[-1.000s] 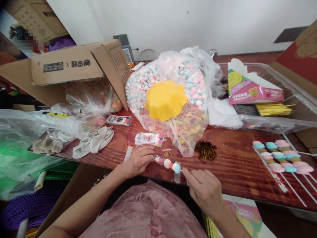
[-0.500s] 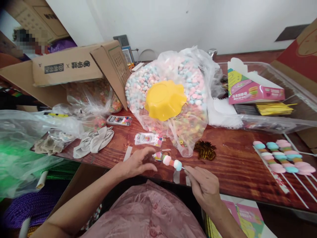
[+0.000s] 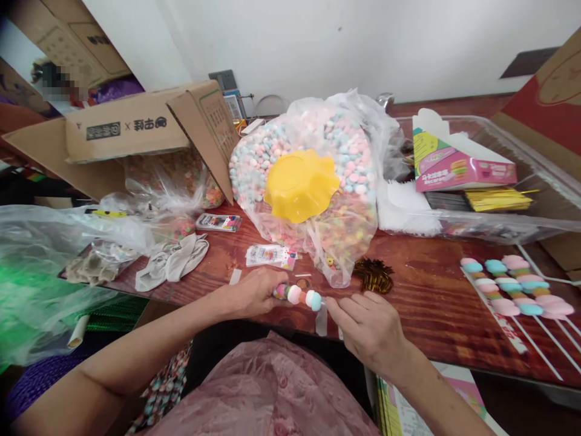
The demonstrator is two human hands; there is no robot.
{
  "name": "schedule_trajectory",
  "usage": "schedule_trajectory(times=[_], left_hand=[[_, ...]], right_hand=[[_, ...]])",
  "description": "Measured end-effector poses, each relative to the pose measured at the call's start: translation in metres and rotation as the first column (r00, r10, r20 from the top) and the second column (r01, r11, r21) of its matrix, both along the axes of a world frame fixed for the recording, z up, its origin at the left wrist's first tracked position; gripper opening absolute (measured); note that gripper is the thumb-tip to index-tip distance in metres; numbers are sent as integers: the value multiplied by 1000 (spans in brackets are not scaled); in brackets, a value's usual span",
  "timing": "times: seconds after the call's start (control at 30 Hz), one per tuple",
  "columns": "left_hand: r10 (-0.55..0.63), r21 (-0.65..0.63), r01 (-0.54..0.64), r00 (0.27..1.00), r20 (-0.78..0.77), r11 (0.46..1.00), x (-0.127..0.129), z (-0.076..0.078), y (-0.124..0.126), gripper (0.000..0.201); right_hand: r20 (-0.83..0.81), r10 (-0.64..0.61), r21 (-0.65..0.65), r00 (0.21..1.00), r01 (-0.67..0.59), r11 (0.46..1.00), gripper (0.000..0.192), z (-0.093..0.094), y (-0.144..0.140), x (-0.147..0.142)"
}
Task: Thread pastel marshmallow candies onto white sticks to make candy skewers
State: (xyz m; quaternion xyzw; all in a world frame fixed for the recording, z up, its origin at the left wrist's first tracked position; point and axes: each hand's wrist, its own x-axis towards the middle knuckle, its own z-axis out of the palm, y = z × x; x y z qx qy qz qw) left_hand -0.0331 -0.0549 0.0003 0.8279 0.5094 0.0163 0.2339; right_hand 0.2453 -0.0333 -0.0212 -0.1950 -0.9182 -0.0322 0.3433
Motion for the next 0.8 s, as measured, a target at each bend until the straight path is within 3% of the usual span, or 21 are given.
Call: schedule_trajectory(times=[0.07, 0.17, 0.23, 0.3, 0.37, 0.43, 0.5, 0.57, 0.7, 0.8], left_hand=[[-9, 115, 24, 991, -132, 993, 3, -3, -2, 15], [-7, 211, 62, 968, -250, 975, 6, -8, -4, 20], [-11, 169, 53, 970, -241, 984, 8, -10, -4, 20], [-8, 64, 19, 985, -175, 998, 8, -9, -3, 20], [-5, -70, -1, 996, -92, 998, 8, -7, -1, 25], [-20, -194, 19, 1000, -5, 981, 8, -3, 2, 28], [-32, -262, 54, 996, 87, 964, 8, 1, 4, 27], [-24, -244, 54, 992, 122, 968, 8, 4, 4, 29], [46, -100, -47, 999, -20, 994, 8, 8, 3, 30], [64, -104, -68, 997, -44, 992, 10, 7, 2, 28]], right_hand=[[-4, -11, -171, 1000, 10, 985, 26, 5, 2, -2], [29, -8, -449, 1000, 20, 893, 27, 10, 2, -8], [68, -56, -404, 996, 79, 911, 30, 10, -1, -12], [88, -110, -183, 990, 124, 975, 30, 7, -4, -17], [101, -88, 19, 991, 87, 996, 31, 3, -7, -19], [114, -15, 84, 993, 5, 996, 32, 1, -8, -19], [92, 25, 48, 995, -30, 998, 33, 2, -6, -15], [47, 36, -51, 998, -34, 998, 30, 4, -3, -11], [-55, 98, -268, 994, -109, 957, 21, 6, -3, -7], [40, 59, -226, 997, -49, 973, 24, 6, -9, -15]])
